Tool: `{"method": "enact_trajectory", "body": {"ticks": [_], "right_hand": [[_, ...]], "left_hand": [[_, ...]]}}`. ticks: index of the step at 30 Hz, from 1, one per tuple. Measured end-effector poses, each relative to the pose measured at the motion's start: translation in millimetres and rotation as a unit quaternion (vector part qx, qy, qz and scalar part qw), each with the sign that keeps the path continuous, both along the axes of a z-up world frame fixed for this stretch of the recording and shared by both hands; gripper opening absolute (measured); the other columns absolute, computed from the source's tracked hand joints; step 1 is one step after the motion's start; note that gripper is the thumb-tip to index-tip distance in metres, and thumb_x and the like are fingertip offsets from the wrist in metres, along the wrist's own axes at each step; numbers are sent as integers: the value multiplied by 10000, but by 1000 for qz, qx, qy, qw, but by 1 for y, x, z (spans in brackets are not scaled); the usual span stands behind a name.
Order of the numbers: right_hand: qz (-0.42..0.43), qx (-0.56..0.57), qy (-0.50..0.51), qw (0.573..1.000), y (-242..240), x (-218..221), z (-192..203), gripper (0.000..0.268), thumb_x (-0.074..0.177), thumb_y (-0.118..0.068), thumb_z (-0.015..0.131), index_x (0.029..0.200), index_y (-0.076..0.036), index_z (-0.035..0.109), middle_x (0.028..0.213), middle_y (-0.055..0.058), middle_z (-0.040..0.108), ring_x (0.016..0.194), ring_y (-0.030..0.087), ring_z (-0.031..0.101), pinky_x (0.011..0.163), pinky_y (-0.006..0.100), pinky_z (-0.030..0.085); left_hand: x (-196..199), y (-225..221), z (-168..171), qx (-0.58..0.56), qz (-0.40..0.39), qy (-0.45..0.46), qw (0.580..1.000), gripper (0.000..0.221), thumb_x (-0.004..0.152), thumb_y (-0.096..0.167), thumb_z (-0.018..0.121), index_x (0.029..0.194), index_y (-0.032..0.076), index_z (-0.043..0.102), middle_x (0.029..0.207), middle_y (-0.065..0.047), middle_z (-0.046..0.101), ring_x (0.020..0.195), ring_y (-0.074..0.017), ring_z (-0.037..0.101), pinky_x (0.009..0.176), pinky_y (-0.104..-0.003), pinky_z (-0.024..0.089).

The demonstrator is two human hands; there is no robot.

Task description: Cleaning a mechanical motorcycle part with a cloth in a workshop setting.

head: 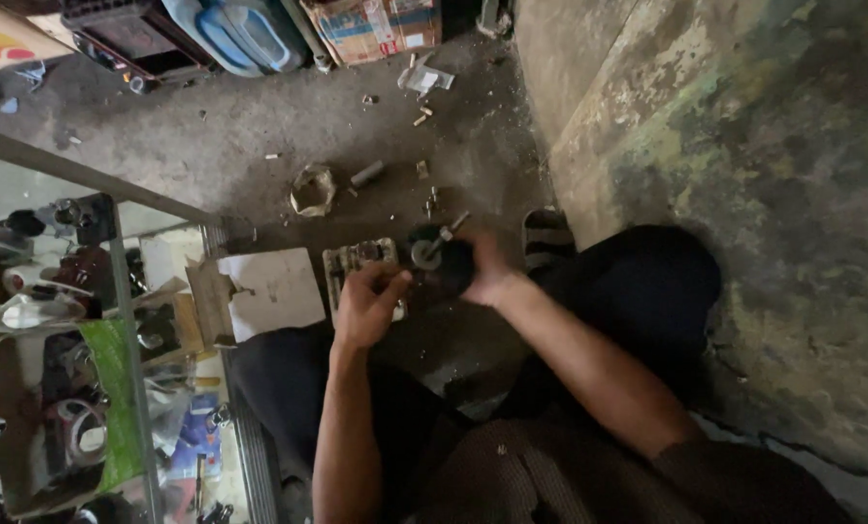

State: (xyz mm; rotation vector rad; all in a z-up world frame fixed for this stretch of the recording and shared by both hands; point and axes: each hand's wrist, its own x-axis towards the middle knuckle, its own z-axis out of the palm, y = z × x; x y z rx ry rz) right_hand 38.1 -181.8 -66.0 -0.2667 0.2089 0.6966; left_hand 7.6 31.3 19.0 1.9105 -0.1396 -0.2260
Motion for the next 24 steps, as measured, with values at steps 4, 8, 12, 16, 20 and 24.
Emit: {"method": "enact_trajectory", "body": {"ticks": [4, 8, 12, 16, 20, 24], "right_hand": [[-76, -23, 77, 994, -18, 13, 13, 593, 916, -498, 482, 1285, -76, 675, 1188, 107, 711, 1032, 254, 679, 849, 399, 596], [-185, 208, -14, 961, -84, 39, -17, 258, 1107, -328, 686, 1323, -187, 678, 1187, 9, 683, 1019, 200, 615, 873, 325, 547], [-293, -291, -98, 905, -81, 36, 57, 510, 800, -356, 820, 1243, -165, 654, 1072, 71, 703, 941, 284, 652, 761, 433, 544], [37, -679, -418, 603, -54, 16, 64, 676, 828, -391, 885, 1364, -120, 577, 1326, 126, 629, 1210, 351, 614, 993, 455, 498], [272, -650, -467, 534, -20, 7, 68, 690, 781, -339, 870, 1384, -209, 561, 1284, 107, 674, 1166, 324, 657, 959, 459, 543], [327, -629, -476, 521, -5, 2, 58, 634, 846, -358, 819, 1403, -211, 556, 1214, 104, 719, 1102, 301, 705, 953, 438, 560]], "left_hand": [[0, -2, -4, 22, 14, 43, 999, 237, 964, 215, 758, 960, -21, 751, 690, -75, 626, 617, -134, 518, 555, -336, 417], [-1, 7, 12, 65, 43, -19, 997, 256, 912, 239, 782, 1055, 27, 772, 878, -85, 779, 766, -181, 745, 681, -342, 583], [-7, 10, 37, 176, 72, -86, 978, 248, 882, 249, 797, 1052, 70, 779, 908, -146, 773, 813, -271, 763, 698, -403, 594], [-16, 11, 34, 407, 32, -57, 911, 166, 848, 295, 791, 956, 170, 806, 903, -115, 768, 817, -349, 727, 703, -486, 556], [-17, 14, 34, 418, -13, -36, 908, 159, 865, 211, 726, 1008, 202, 793, 898, -96, 764, 778, -326, 740, 687, -481, 562], [-22, 15, 37, 426, -56, -107, 897, 104, 874, 209, 736, 955, 177, 793, 911, -85, 768, 799, -336, 728, 688, -486, 558]]}}
